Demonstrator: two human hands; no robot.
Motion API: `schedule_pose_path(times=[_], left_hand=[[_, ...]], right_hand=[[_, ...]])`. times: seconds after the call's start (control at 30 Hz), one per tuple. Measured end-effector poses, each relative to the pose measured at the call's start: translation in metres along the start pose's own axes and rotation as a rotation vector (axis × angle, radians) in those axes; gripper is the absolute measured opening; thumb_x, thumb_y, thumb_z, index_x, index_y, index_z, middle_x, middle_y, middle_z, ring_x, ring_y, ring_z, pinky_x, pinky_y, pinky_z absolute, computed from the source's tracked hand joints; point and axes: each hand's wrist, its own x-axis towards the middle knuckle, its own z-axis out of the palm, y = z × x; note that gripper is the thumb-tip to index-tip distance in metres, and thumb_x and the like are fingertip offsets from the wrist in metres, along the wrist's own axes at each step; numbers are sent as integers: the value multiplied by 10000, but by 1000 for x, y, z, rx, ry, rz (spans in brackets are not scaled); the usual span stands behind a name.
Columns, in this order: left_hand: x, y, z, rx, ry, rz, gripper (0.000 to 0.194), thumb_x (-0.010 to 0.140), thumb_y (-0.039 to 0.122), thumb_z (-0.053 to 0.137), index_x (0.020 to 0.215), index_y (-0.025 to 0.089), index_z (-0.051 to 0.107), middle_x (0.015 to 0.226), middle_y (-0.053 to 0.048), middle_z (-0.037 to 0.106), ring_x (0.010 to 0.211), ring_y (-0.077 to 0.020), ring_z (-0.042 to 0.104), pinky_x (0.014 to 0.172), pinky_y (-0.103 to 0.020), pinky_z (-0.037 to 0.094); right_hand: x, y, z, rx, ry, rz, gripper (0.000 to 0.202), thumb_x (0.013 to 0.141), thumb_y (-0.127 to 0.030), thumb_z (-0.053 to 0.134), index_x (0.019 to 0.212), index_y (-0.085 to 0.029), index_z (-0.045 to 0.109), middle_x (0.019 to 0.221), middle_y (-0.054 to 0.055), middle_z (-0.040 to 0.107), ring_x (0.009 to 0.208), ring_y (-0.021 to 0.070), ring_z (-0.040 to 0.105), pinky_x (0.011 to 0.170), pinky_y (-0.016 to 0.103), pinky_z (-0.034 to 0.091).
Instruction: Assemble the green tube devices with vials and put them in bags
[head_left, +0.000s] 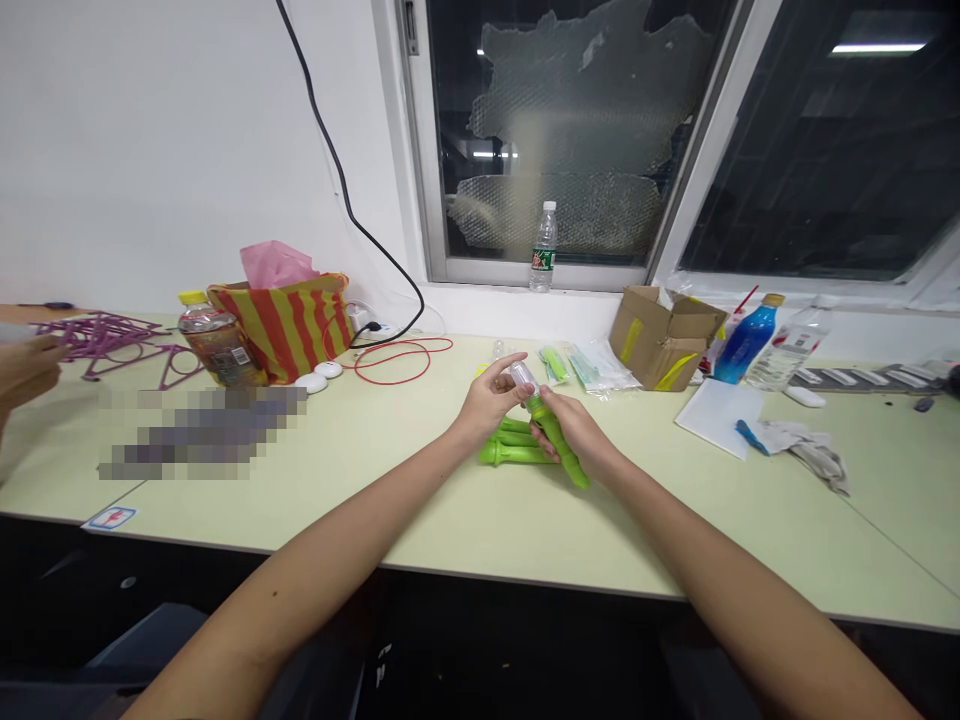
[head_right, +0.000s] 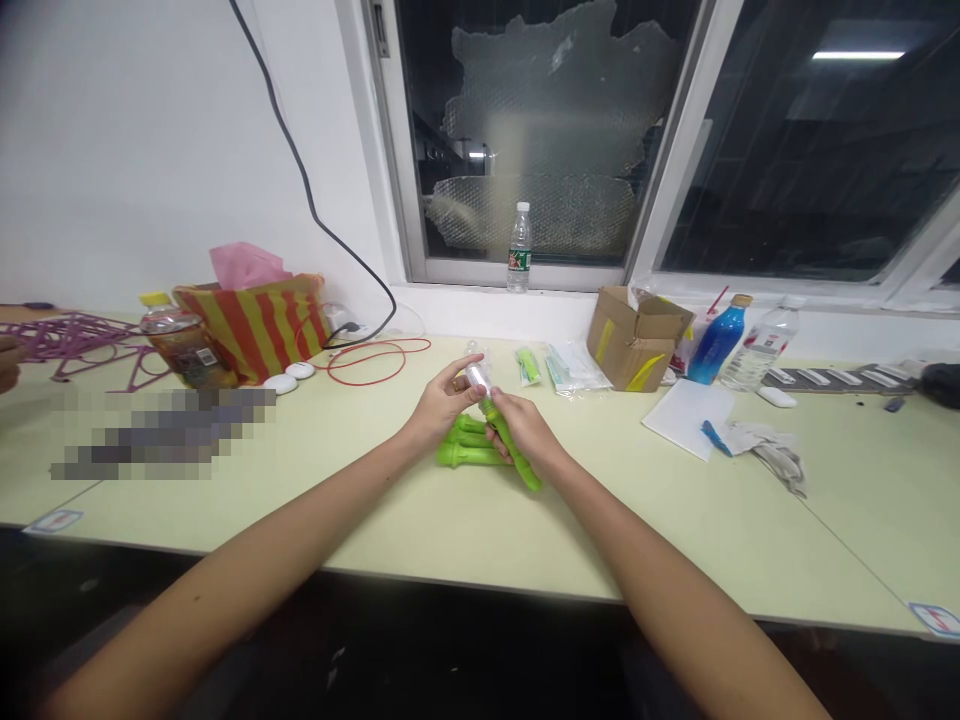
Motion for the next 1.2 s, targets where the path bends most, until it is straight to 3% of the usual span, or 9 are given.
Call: schedule_pose_path(times=[0.13,0.37,0.5,0.67,0.83,0.97,1.07,1.2], left_hand=[[0,0,-2,-45,-65,-9,755,714,358,799,1381,184,490,856,-31,630,835,-147,582,801,-291,446],[3,-3,-4,-93,-163,18,697,758,336,754,1389,228,480,901,-43,630,791,-138,569,748,-290,456],[2,-3,-1,-74,-98,23,639,767,373,743,1348,231,518,818,-13,604,740,-131,572,754,-297,467],[2,-3,1,-86,-66,6,717,725,359,791,1363,213,499,823,-17,631,785,-137,592,800,-288,456],[4,-3,-1,-152,-77,9,741,727,347,792,1386,220,479,914,-50,653,886,-161,606,853,-302,448],[6,-5,-3,-191,-72,33,715,735,363,780,1362,223,468,921,-49,638,867,-159,609,839,-317,464],[7,-5,-3,-206,-49,46,709,746,366,765,1363,223,447,906,-45,628,841,-159,615,833,-339,479],[6,-5,-3,-154,47,42,750,703,316,802,1357,233,443,882,-30,628,858,-158,624,836,-328,483]], right_hand=[[2,0,-6,102,-21,47,431,848,-631,520,864,-201,505,602,9,595,356,106,428,317,233,342],[0,-5,-8,205,-83,146,342,839,-541,576,910,-208,542,622,-22,554,387,90,416,341,219,332],[-3,-9,-5,192,-91,125,362,817,-551,615,908,-212,527,621,-29,546,376,82,397,336,218,314],[-3,-8,-2,195,-96,124,386,823,-564,608,961,-217,508,643,-17,575,372,80,372,331,219,295],[-3,-7,-1,307,-54,63,298,734,-278,700,917,-226,472,737,-22,569,443,80,427,366,212,307],[-1,-7,-6,307,-62,37,405,622,-105,706,930,-221,470,678,-37,550,486,104,479,409,231,361],[1,-8,-10,250,-27,35,455,623,-136,775,965,-201,482,653,-20,591,515,137,547,464,273,444],[4,-10,-11,190,121,8,507,583,-221,866,918,-194,487,685,8,650,591,192,654,566,329,536]])
